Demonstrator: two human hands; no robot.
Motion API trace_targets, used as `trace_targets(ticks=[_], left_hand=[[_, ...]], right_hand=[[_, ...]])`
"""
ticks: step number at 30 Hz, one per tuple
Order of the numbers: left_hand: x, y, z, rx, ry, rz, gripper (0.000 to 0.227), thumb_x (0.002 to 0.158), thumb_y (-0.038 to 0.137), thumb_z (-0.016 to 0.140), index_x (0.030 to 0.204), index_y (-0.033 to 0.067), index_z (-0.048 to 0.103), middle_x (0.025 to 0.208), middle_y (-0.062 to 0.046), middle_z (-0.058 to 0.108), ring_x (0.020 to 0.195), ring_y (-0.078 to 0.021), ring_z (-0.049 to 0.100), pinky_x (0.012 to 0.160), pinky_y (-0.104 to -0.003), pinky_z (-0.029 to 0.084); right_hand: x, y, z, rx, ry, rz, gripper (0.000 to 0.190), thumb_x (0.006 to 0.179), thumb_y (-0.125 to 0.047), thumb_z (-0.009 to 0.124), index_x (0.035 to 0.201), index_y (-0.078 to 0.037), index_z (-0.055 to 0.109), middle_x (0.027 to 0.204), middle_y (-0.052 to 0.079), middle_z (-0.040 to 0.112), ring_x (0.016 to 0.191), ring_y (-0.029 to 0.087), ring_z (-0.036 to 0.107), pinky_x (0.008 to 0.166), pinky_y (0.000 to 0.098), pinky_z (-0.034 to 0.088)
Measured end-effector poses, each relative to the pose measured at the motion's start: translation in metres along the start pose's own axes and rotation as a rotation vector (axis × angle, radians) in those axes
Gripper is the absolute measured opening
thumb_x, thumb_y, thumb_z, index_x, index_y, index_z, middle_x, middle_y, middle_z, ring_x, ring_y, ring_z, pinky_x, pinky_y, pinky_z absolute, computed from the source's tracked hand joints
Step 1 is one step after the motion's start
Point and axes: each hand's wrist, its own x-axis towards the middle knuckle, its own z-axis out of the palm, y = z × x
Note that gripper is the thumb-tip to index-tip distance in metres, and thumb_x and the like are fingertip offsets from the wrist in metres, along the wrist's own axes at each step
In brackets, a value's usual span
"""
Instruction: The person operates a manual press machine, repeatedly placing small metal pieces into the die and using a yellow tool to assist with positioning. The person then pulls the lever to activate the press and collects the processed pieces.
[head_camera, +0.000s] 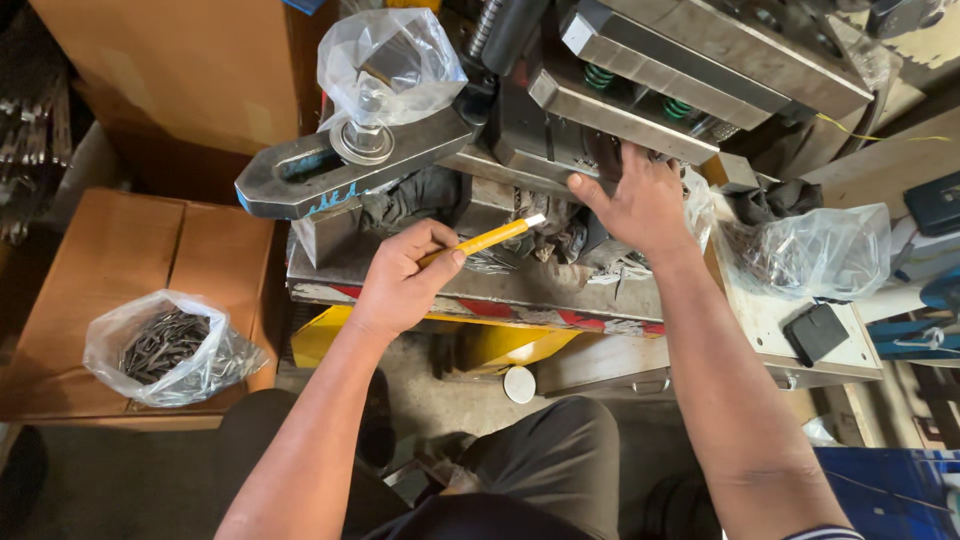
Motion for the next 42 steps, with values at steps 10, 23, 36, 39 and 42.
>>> trace_targets(ticks=[10,23,36,39,42], left_hand=[[-0.001,0.004,0.002,0.001,0.024,-0.037,0.005,0.097,0.001,0.066,0.099,0.0016,0.061,0.079,0.005,0.059,0.069,-0.0008,0.045,0.057,-0.021,0.036],[0.001,0.006,0.002,0.046,0.020,0.023,0.005,0.098,-0.001,0.066,0.101,0.0007,0.062,0.082,0.007,0.058,0.072,-0.0005,0.047,0.062,-0.021,0.038],[-0.003,-0.001,-0.002,-0.035,0.109,-0.059,0.012,0.099,-0.005,0.064,0.110,-0.0008,0.059,0.080,-0.004,0.060,0.061,-0.0081,0.051,0.055,-0.025,0.041],[-0.003,-0.001,0.001,-0.047,0.132,-0.033,0.013,0.099,-0.005,0.064,0.110,-0.0010,0.060,0.082,-0.006,0.061,0.061,-0.0088,0.051,0.056,-0.026,0.043],[-0.001,-0.003,0.000,-0.061,0.127,-0.011,0.011,0.101,-0.006,0.064,0.111,-0.0011,0.060,0.083,-0.006,0.060,0.062,-0.0087,0.049,0.057,-0.026,0.043]], right_hand=[[-0.013,-0.004,0.006,-0.115,0.246,-0.128,0.095,0.097,-0.068,0.065,0.148,0.009,0.045,0.119,0.032,0.067,0.108,0.045,0.065,0.109,0.0557,0.041],[-0.060,0.009,-0.005,0.220,0.486,-0.242,0.048,0.098,-0.025,0.075,0.137,0.000,0.060,0.134,0.020,0.068,0.126,0.040,0.064,0.114,0.0495,0.046],[-0.183,0.062,0.061,0.646,0.381,0.197,0.020,0.096,-0.005,0.077,0.116,-0.005,0.071,0.107,0.011,0.074,0.094,0.023,0.072,0.083,0.0320,0.056],[-0.173,0.068,0.047,0.601,0.240,0.148,0.033,0.091,-0.013,0.079,0.123,-0.009,0.070,0.100,0.011,0.072,0.090,0.025,0.071,0.081,0.0350,0.056],[-0.157,0.075,0.032,0.581,0.019,0.215,0.047,0.086,-0.026,0.080,0.129,-0.012,0.068,0.095,0.010,0.072,0.083,0.026,0.070,0.075,0.0373,0.054]])
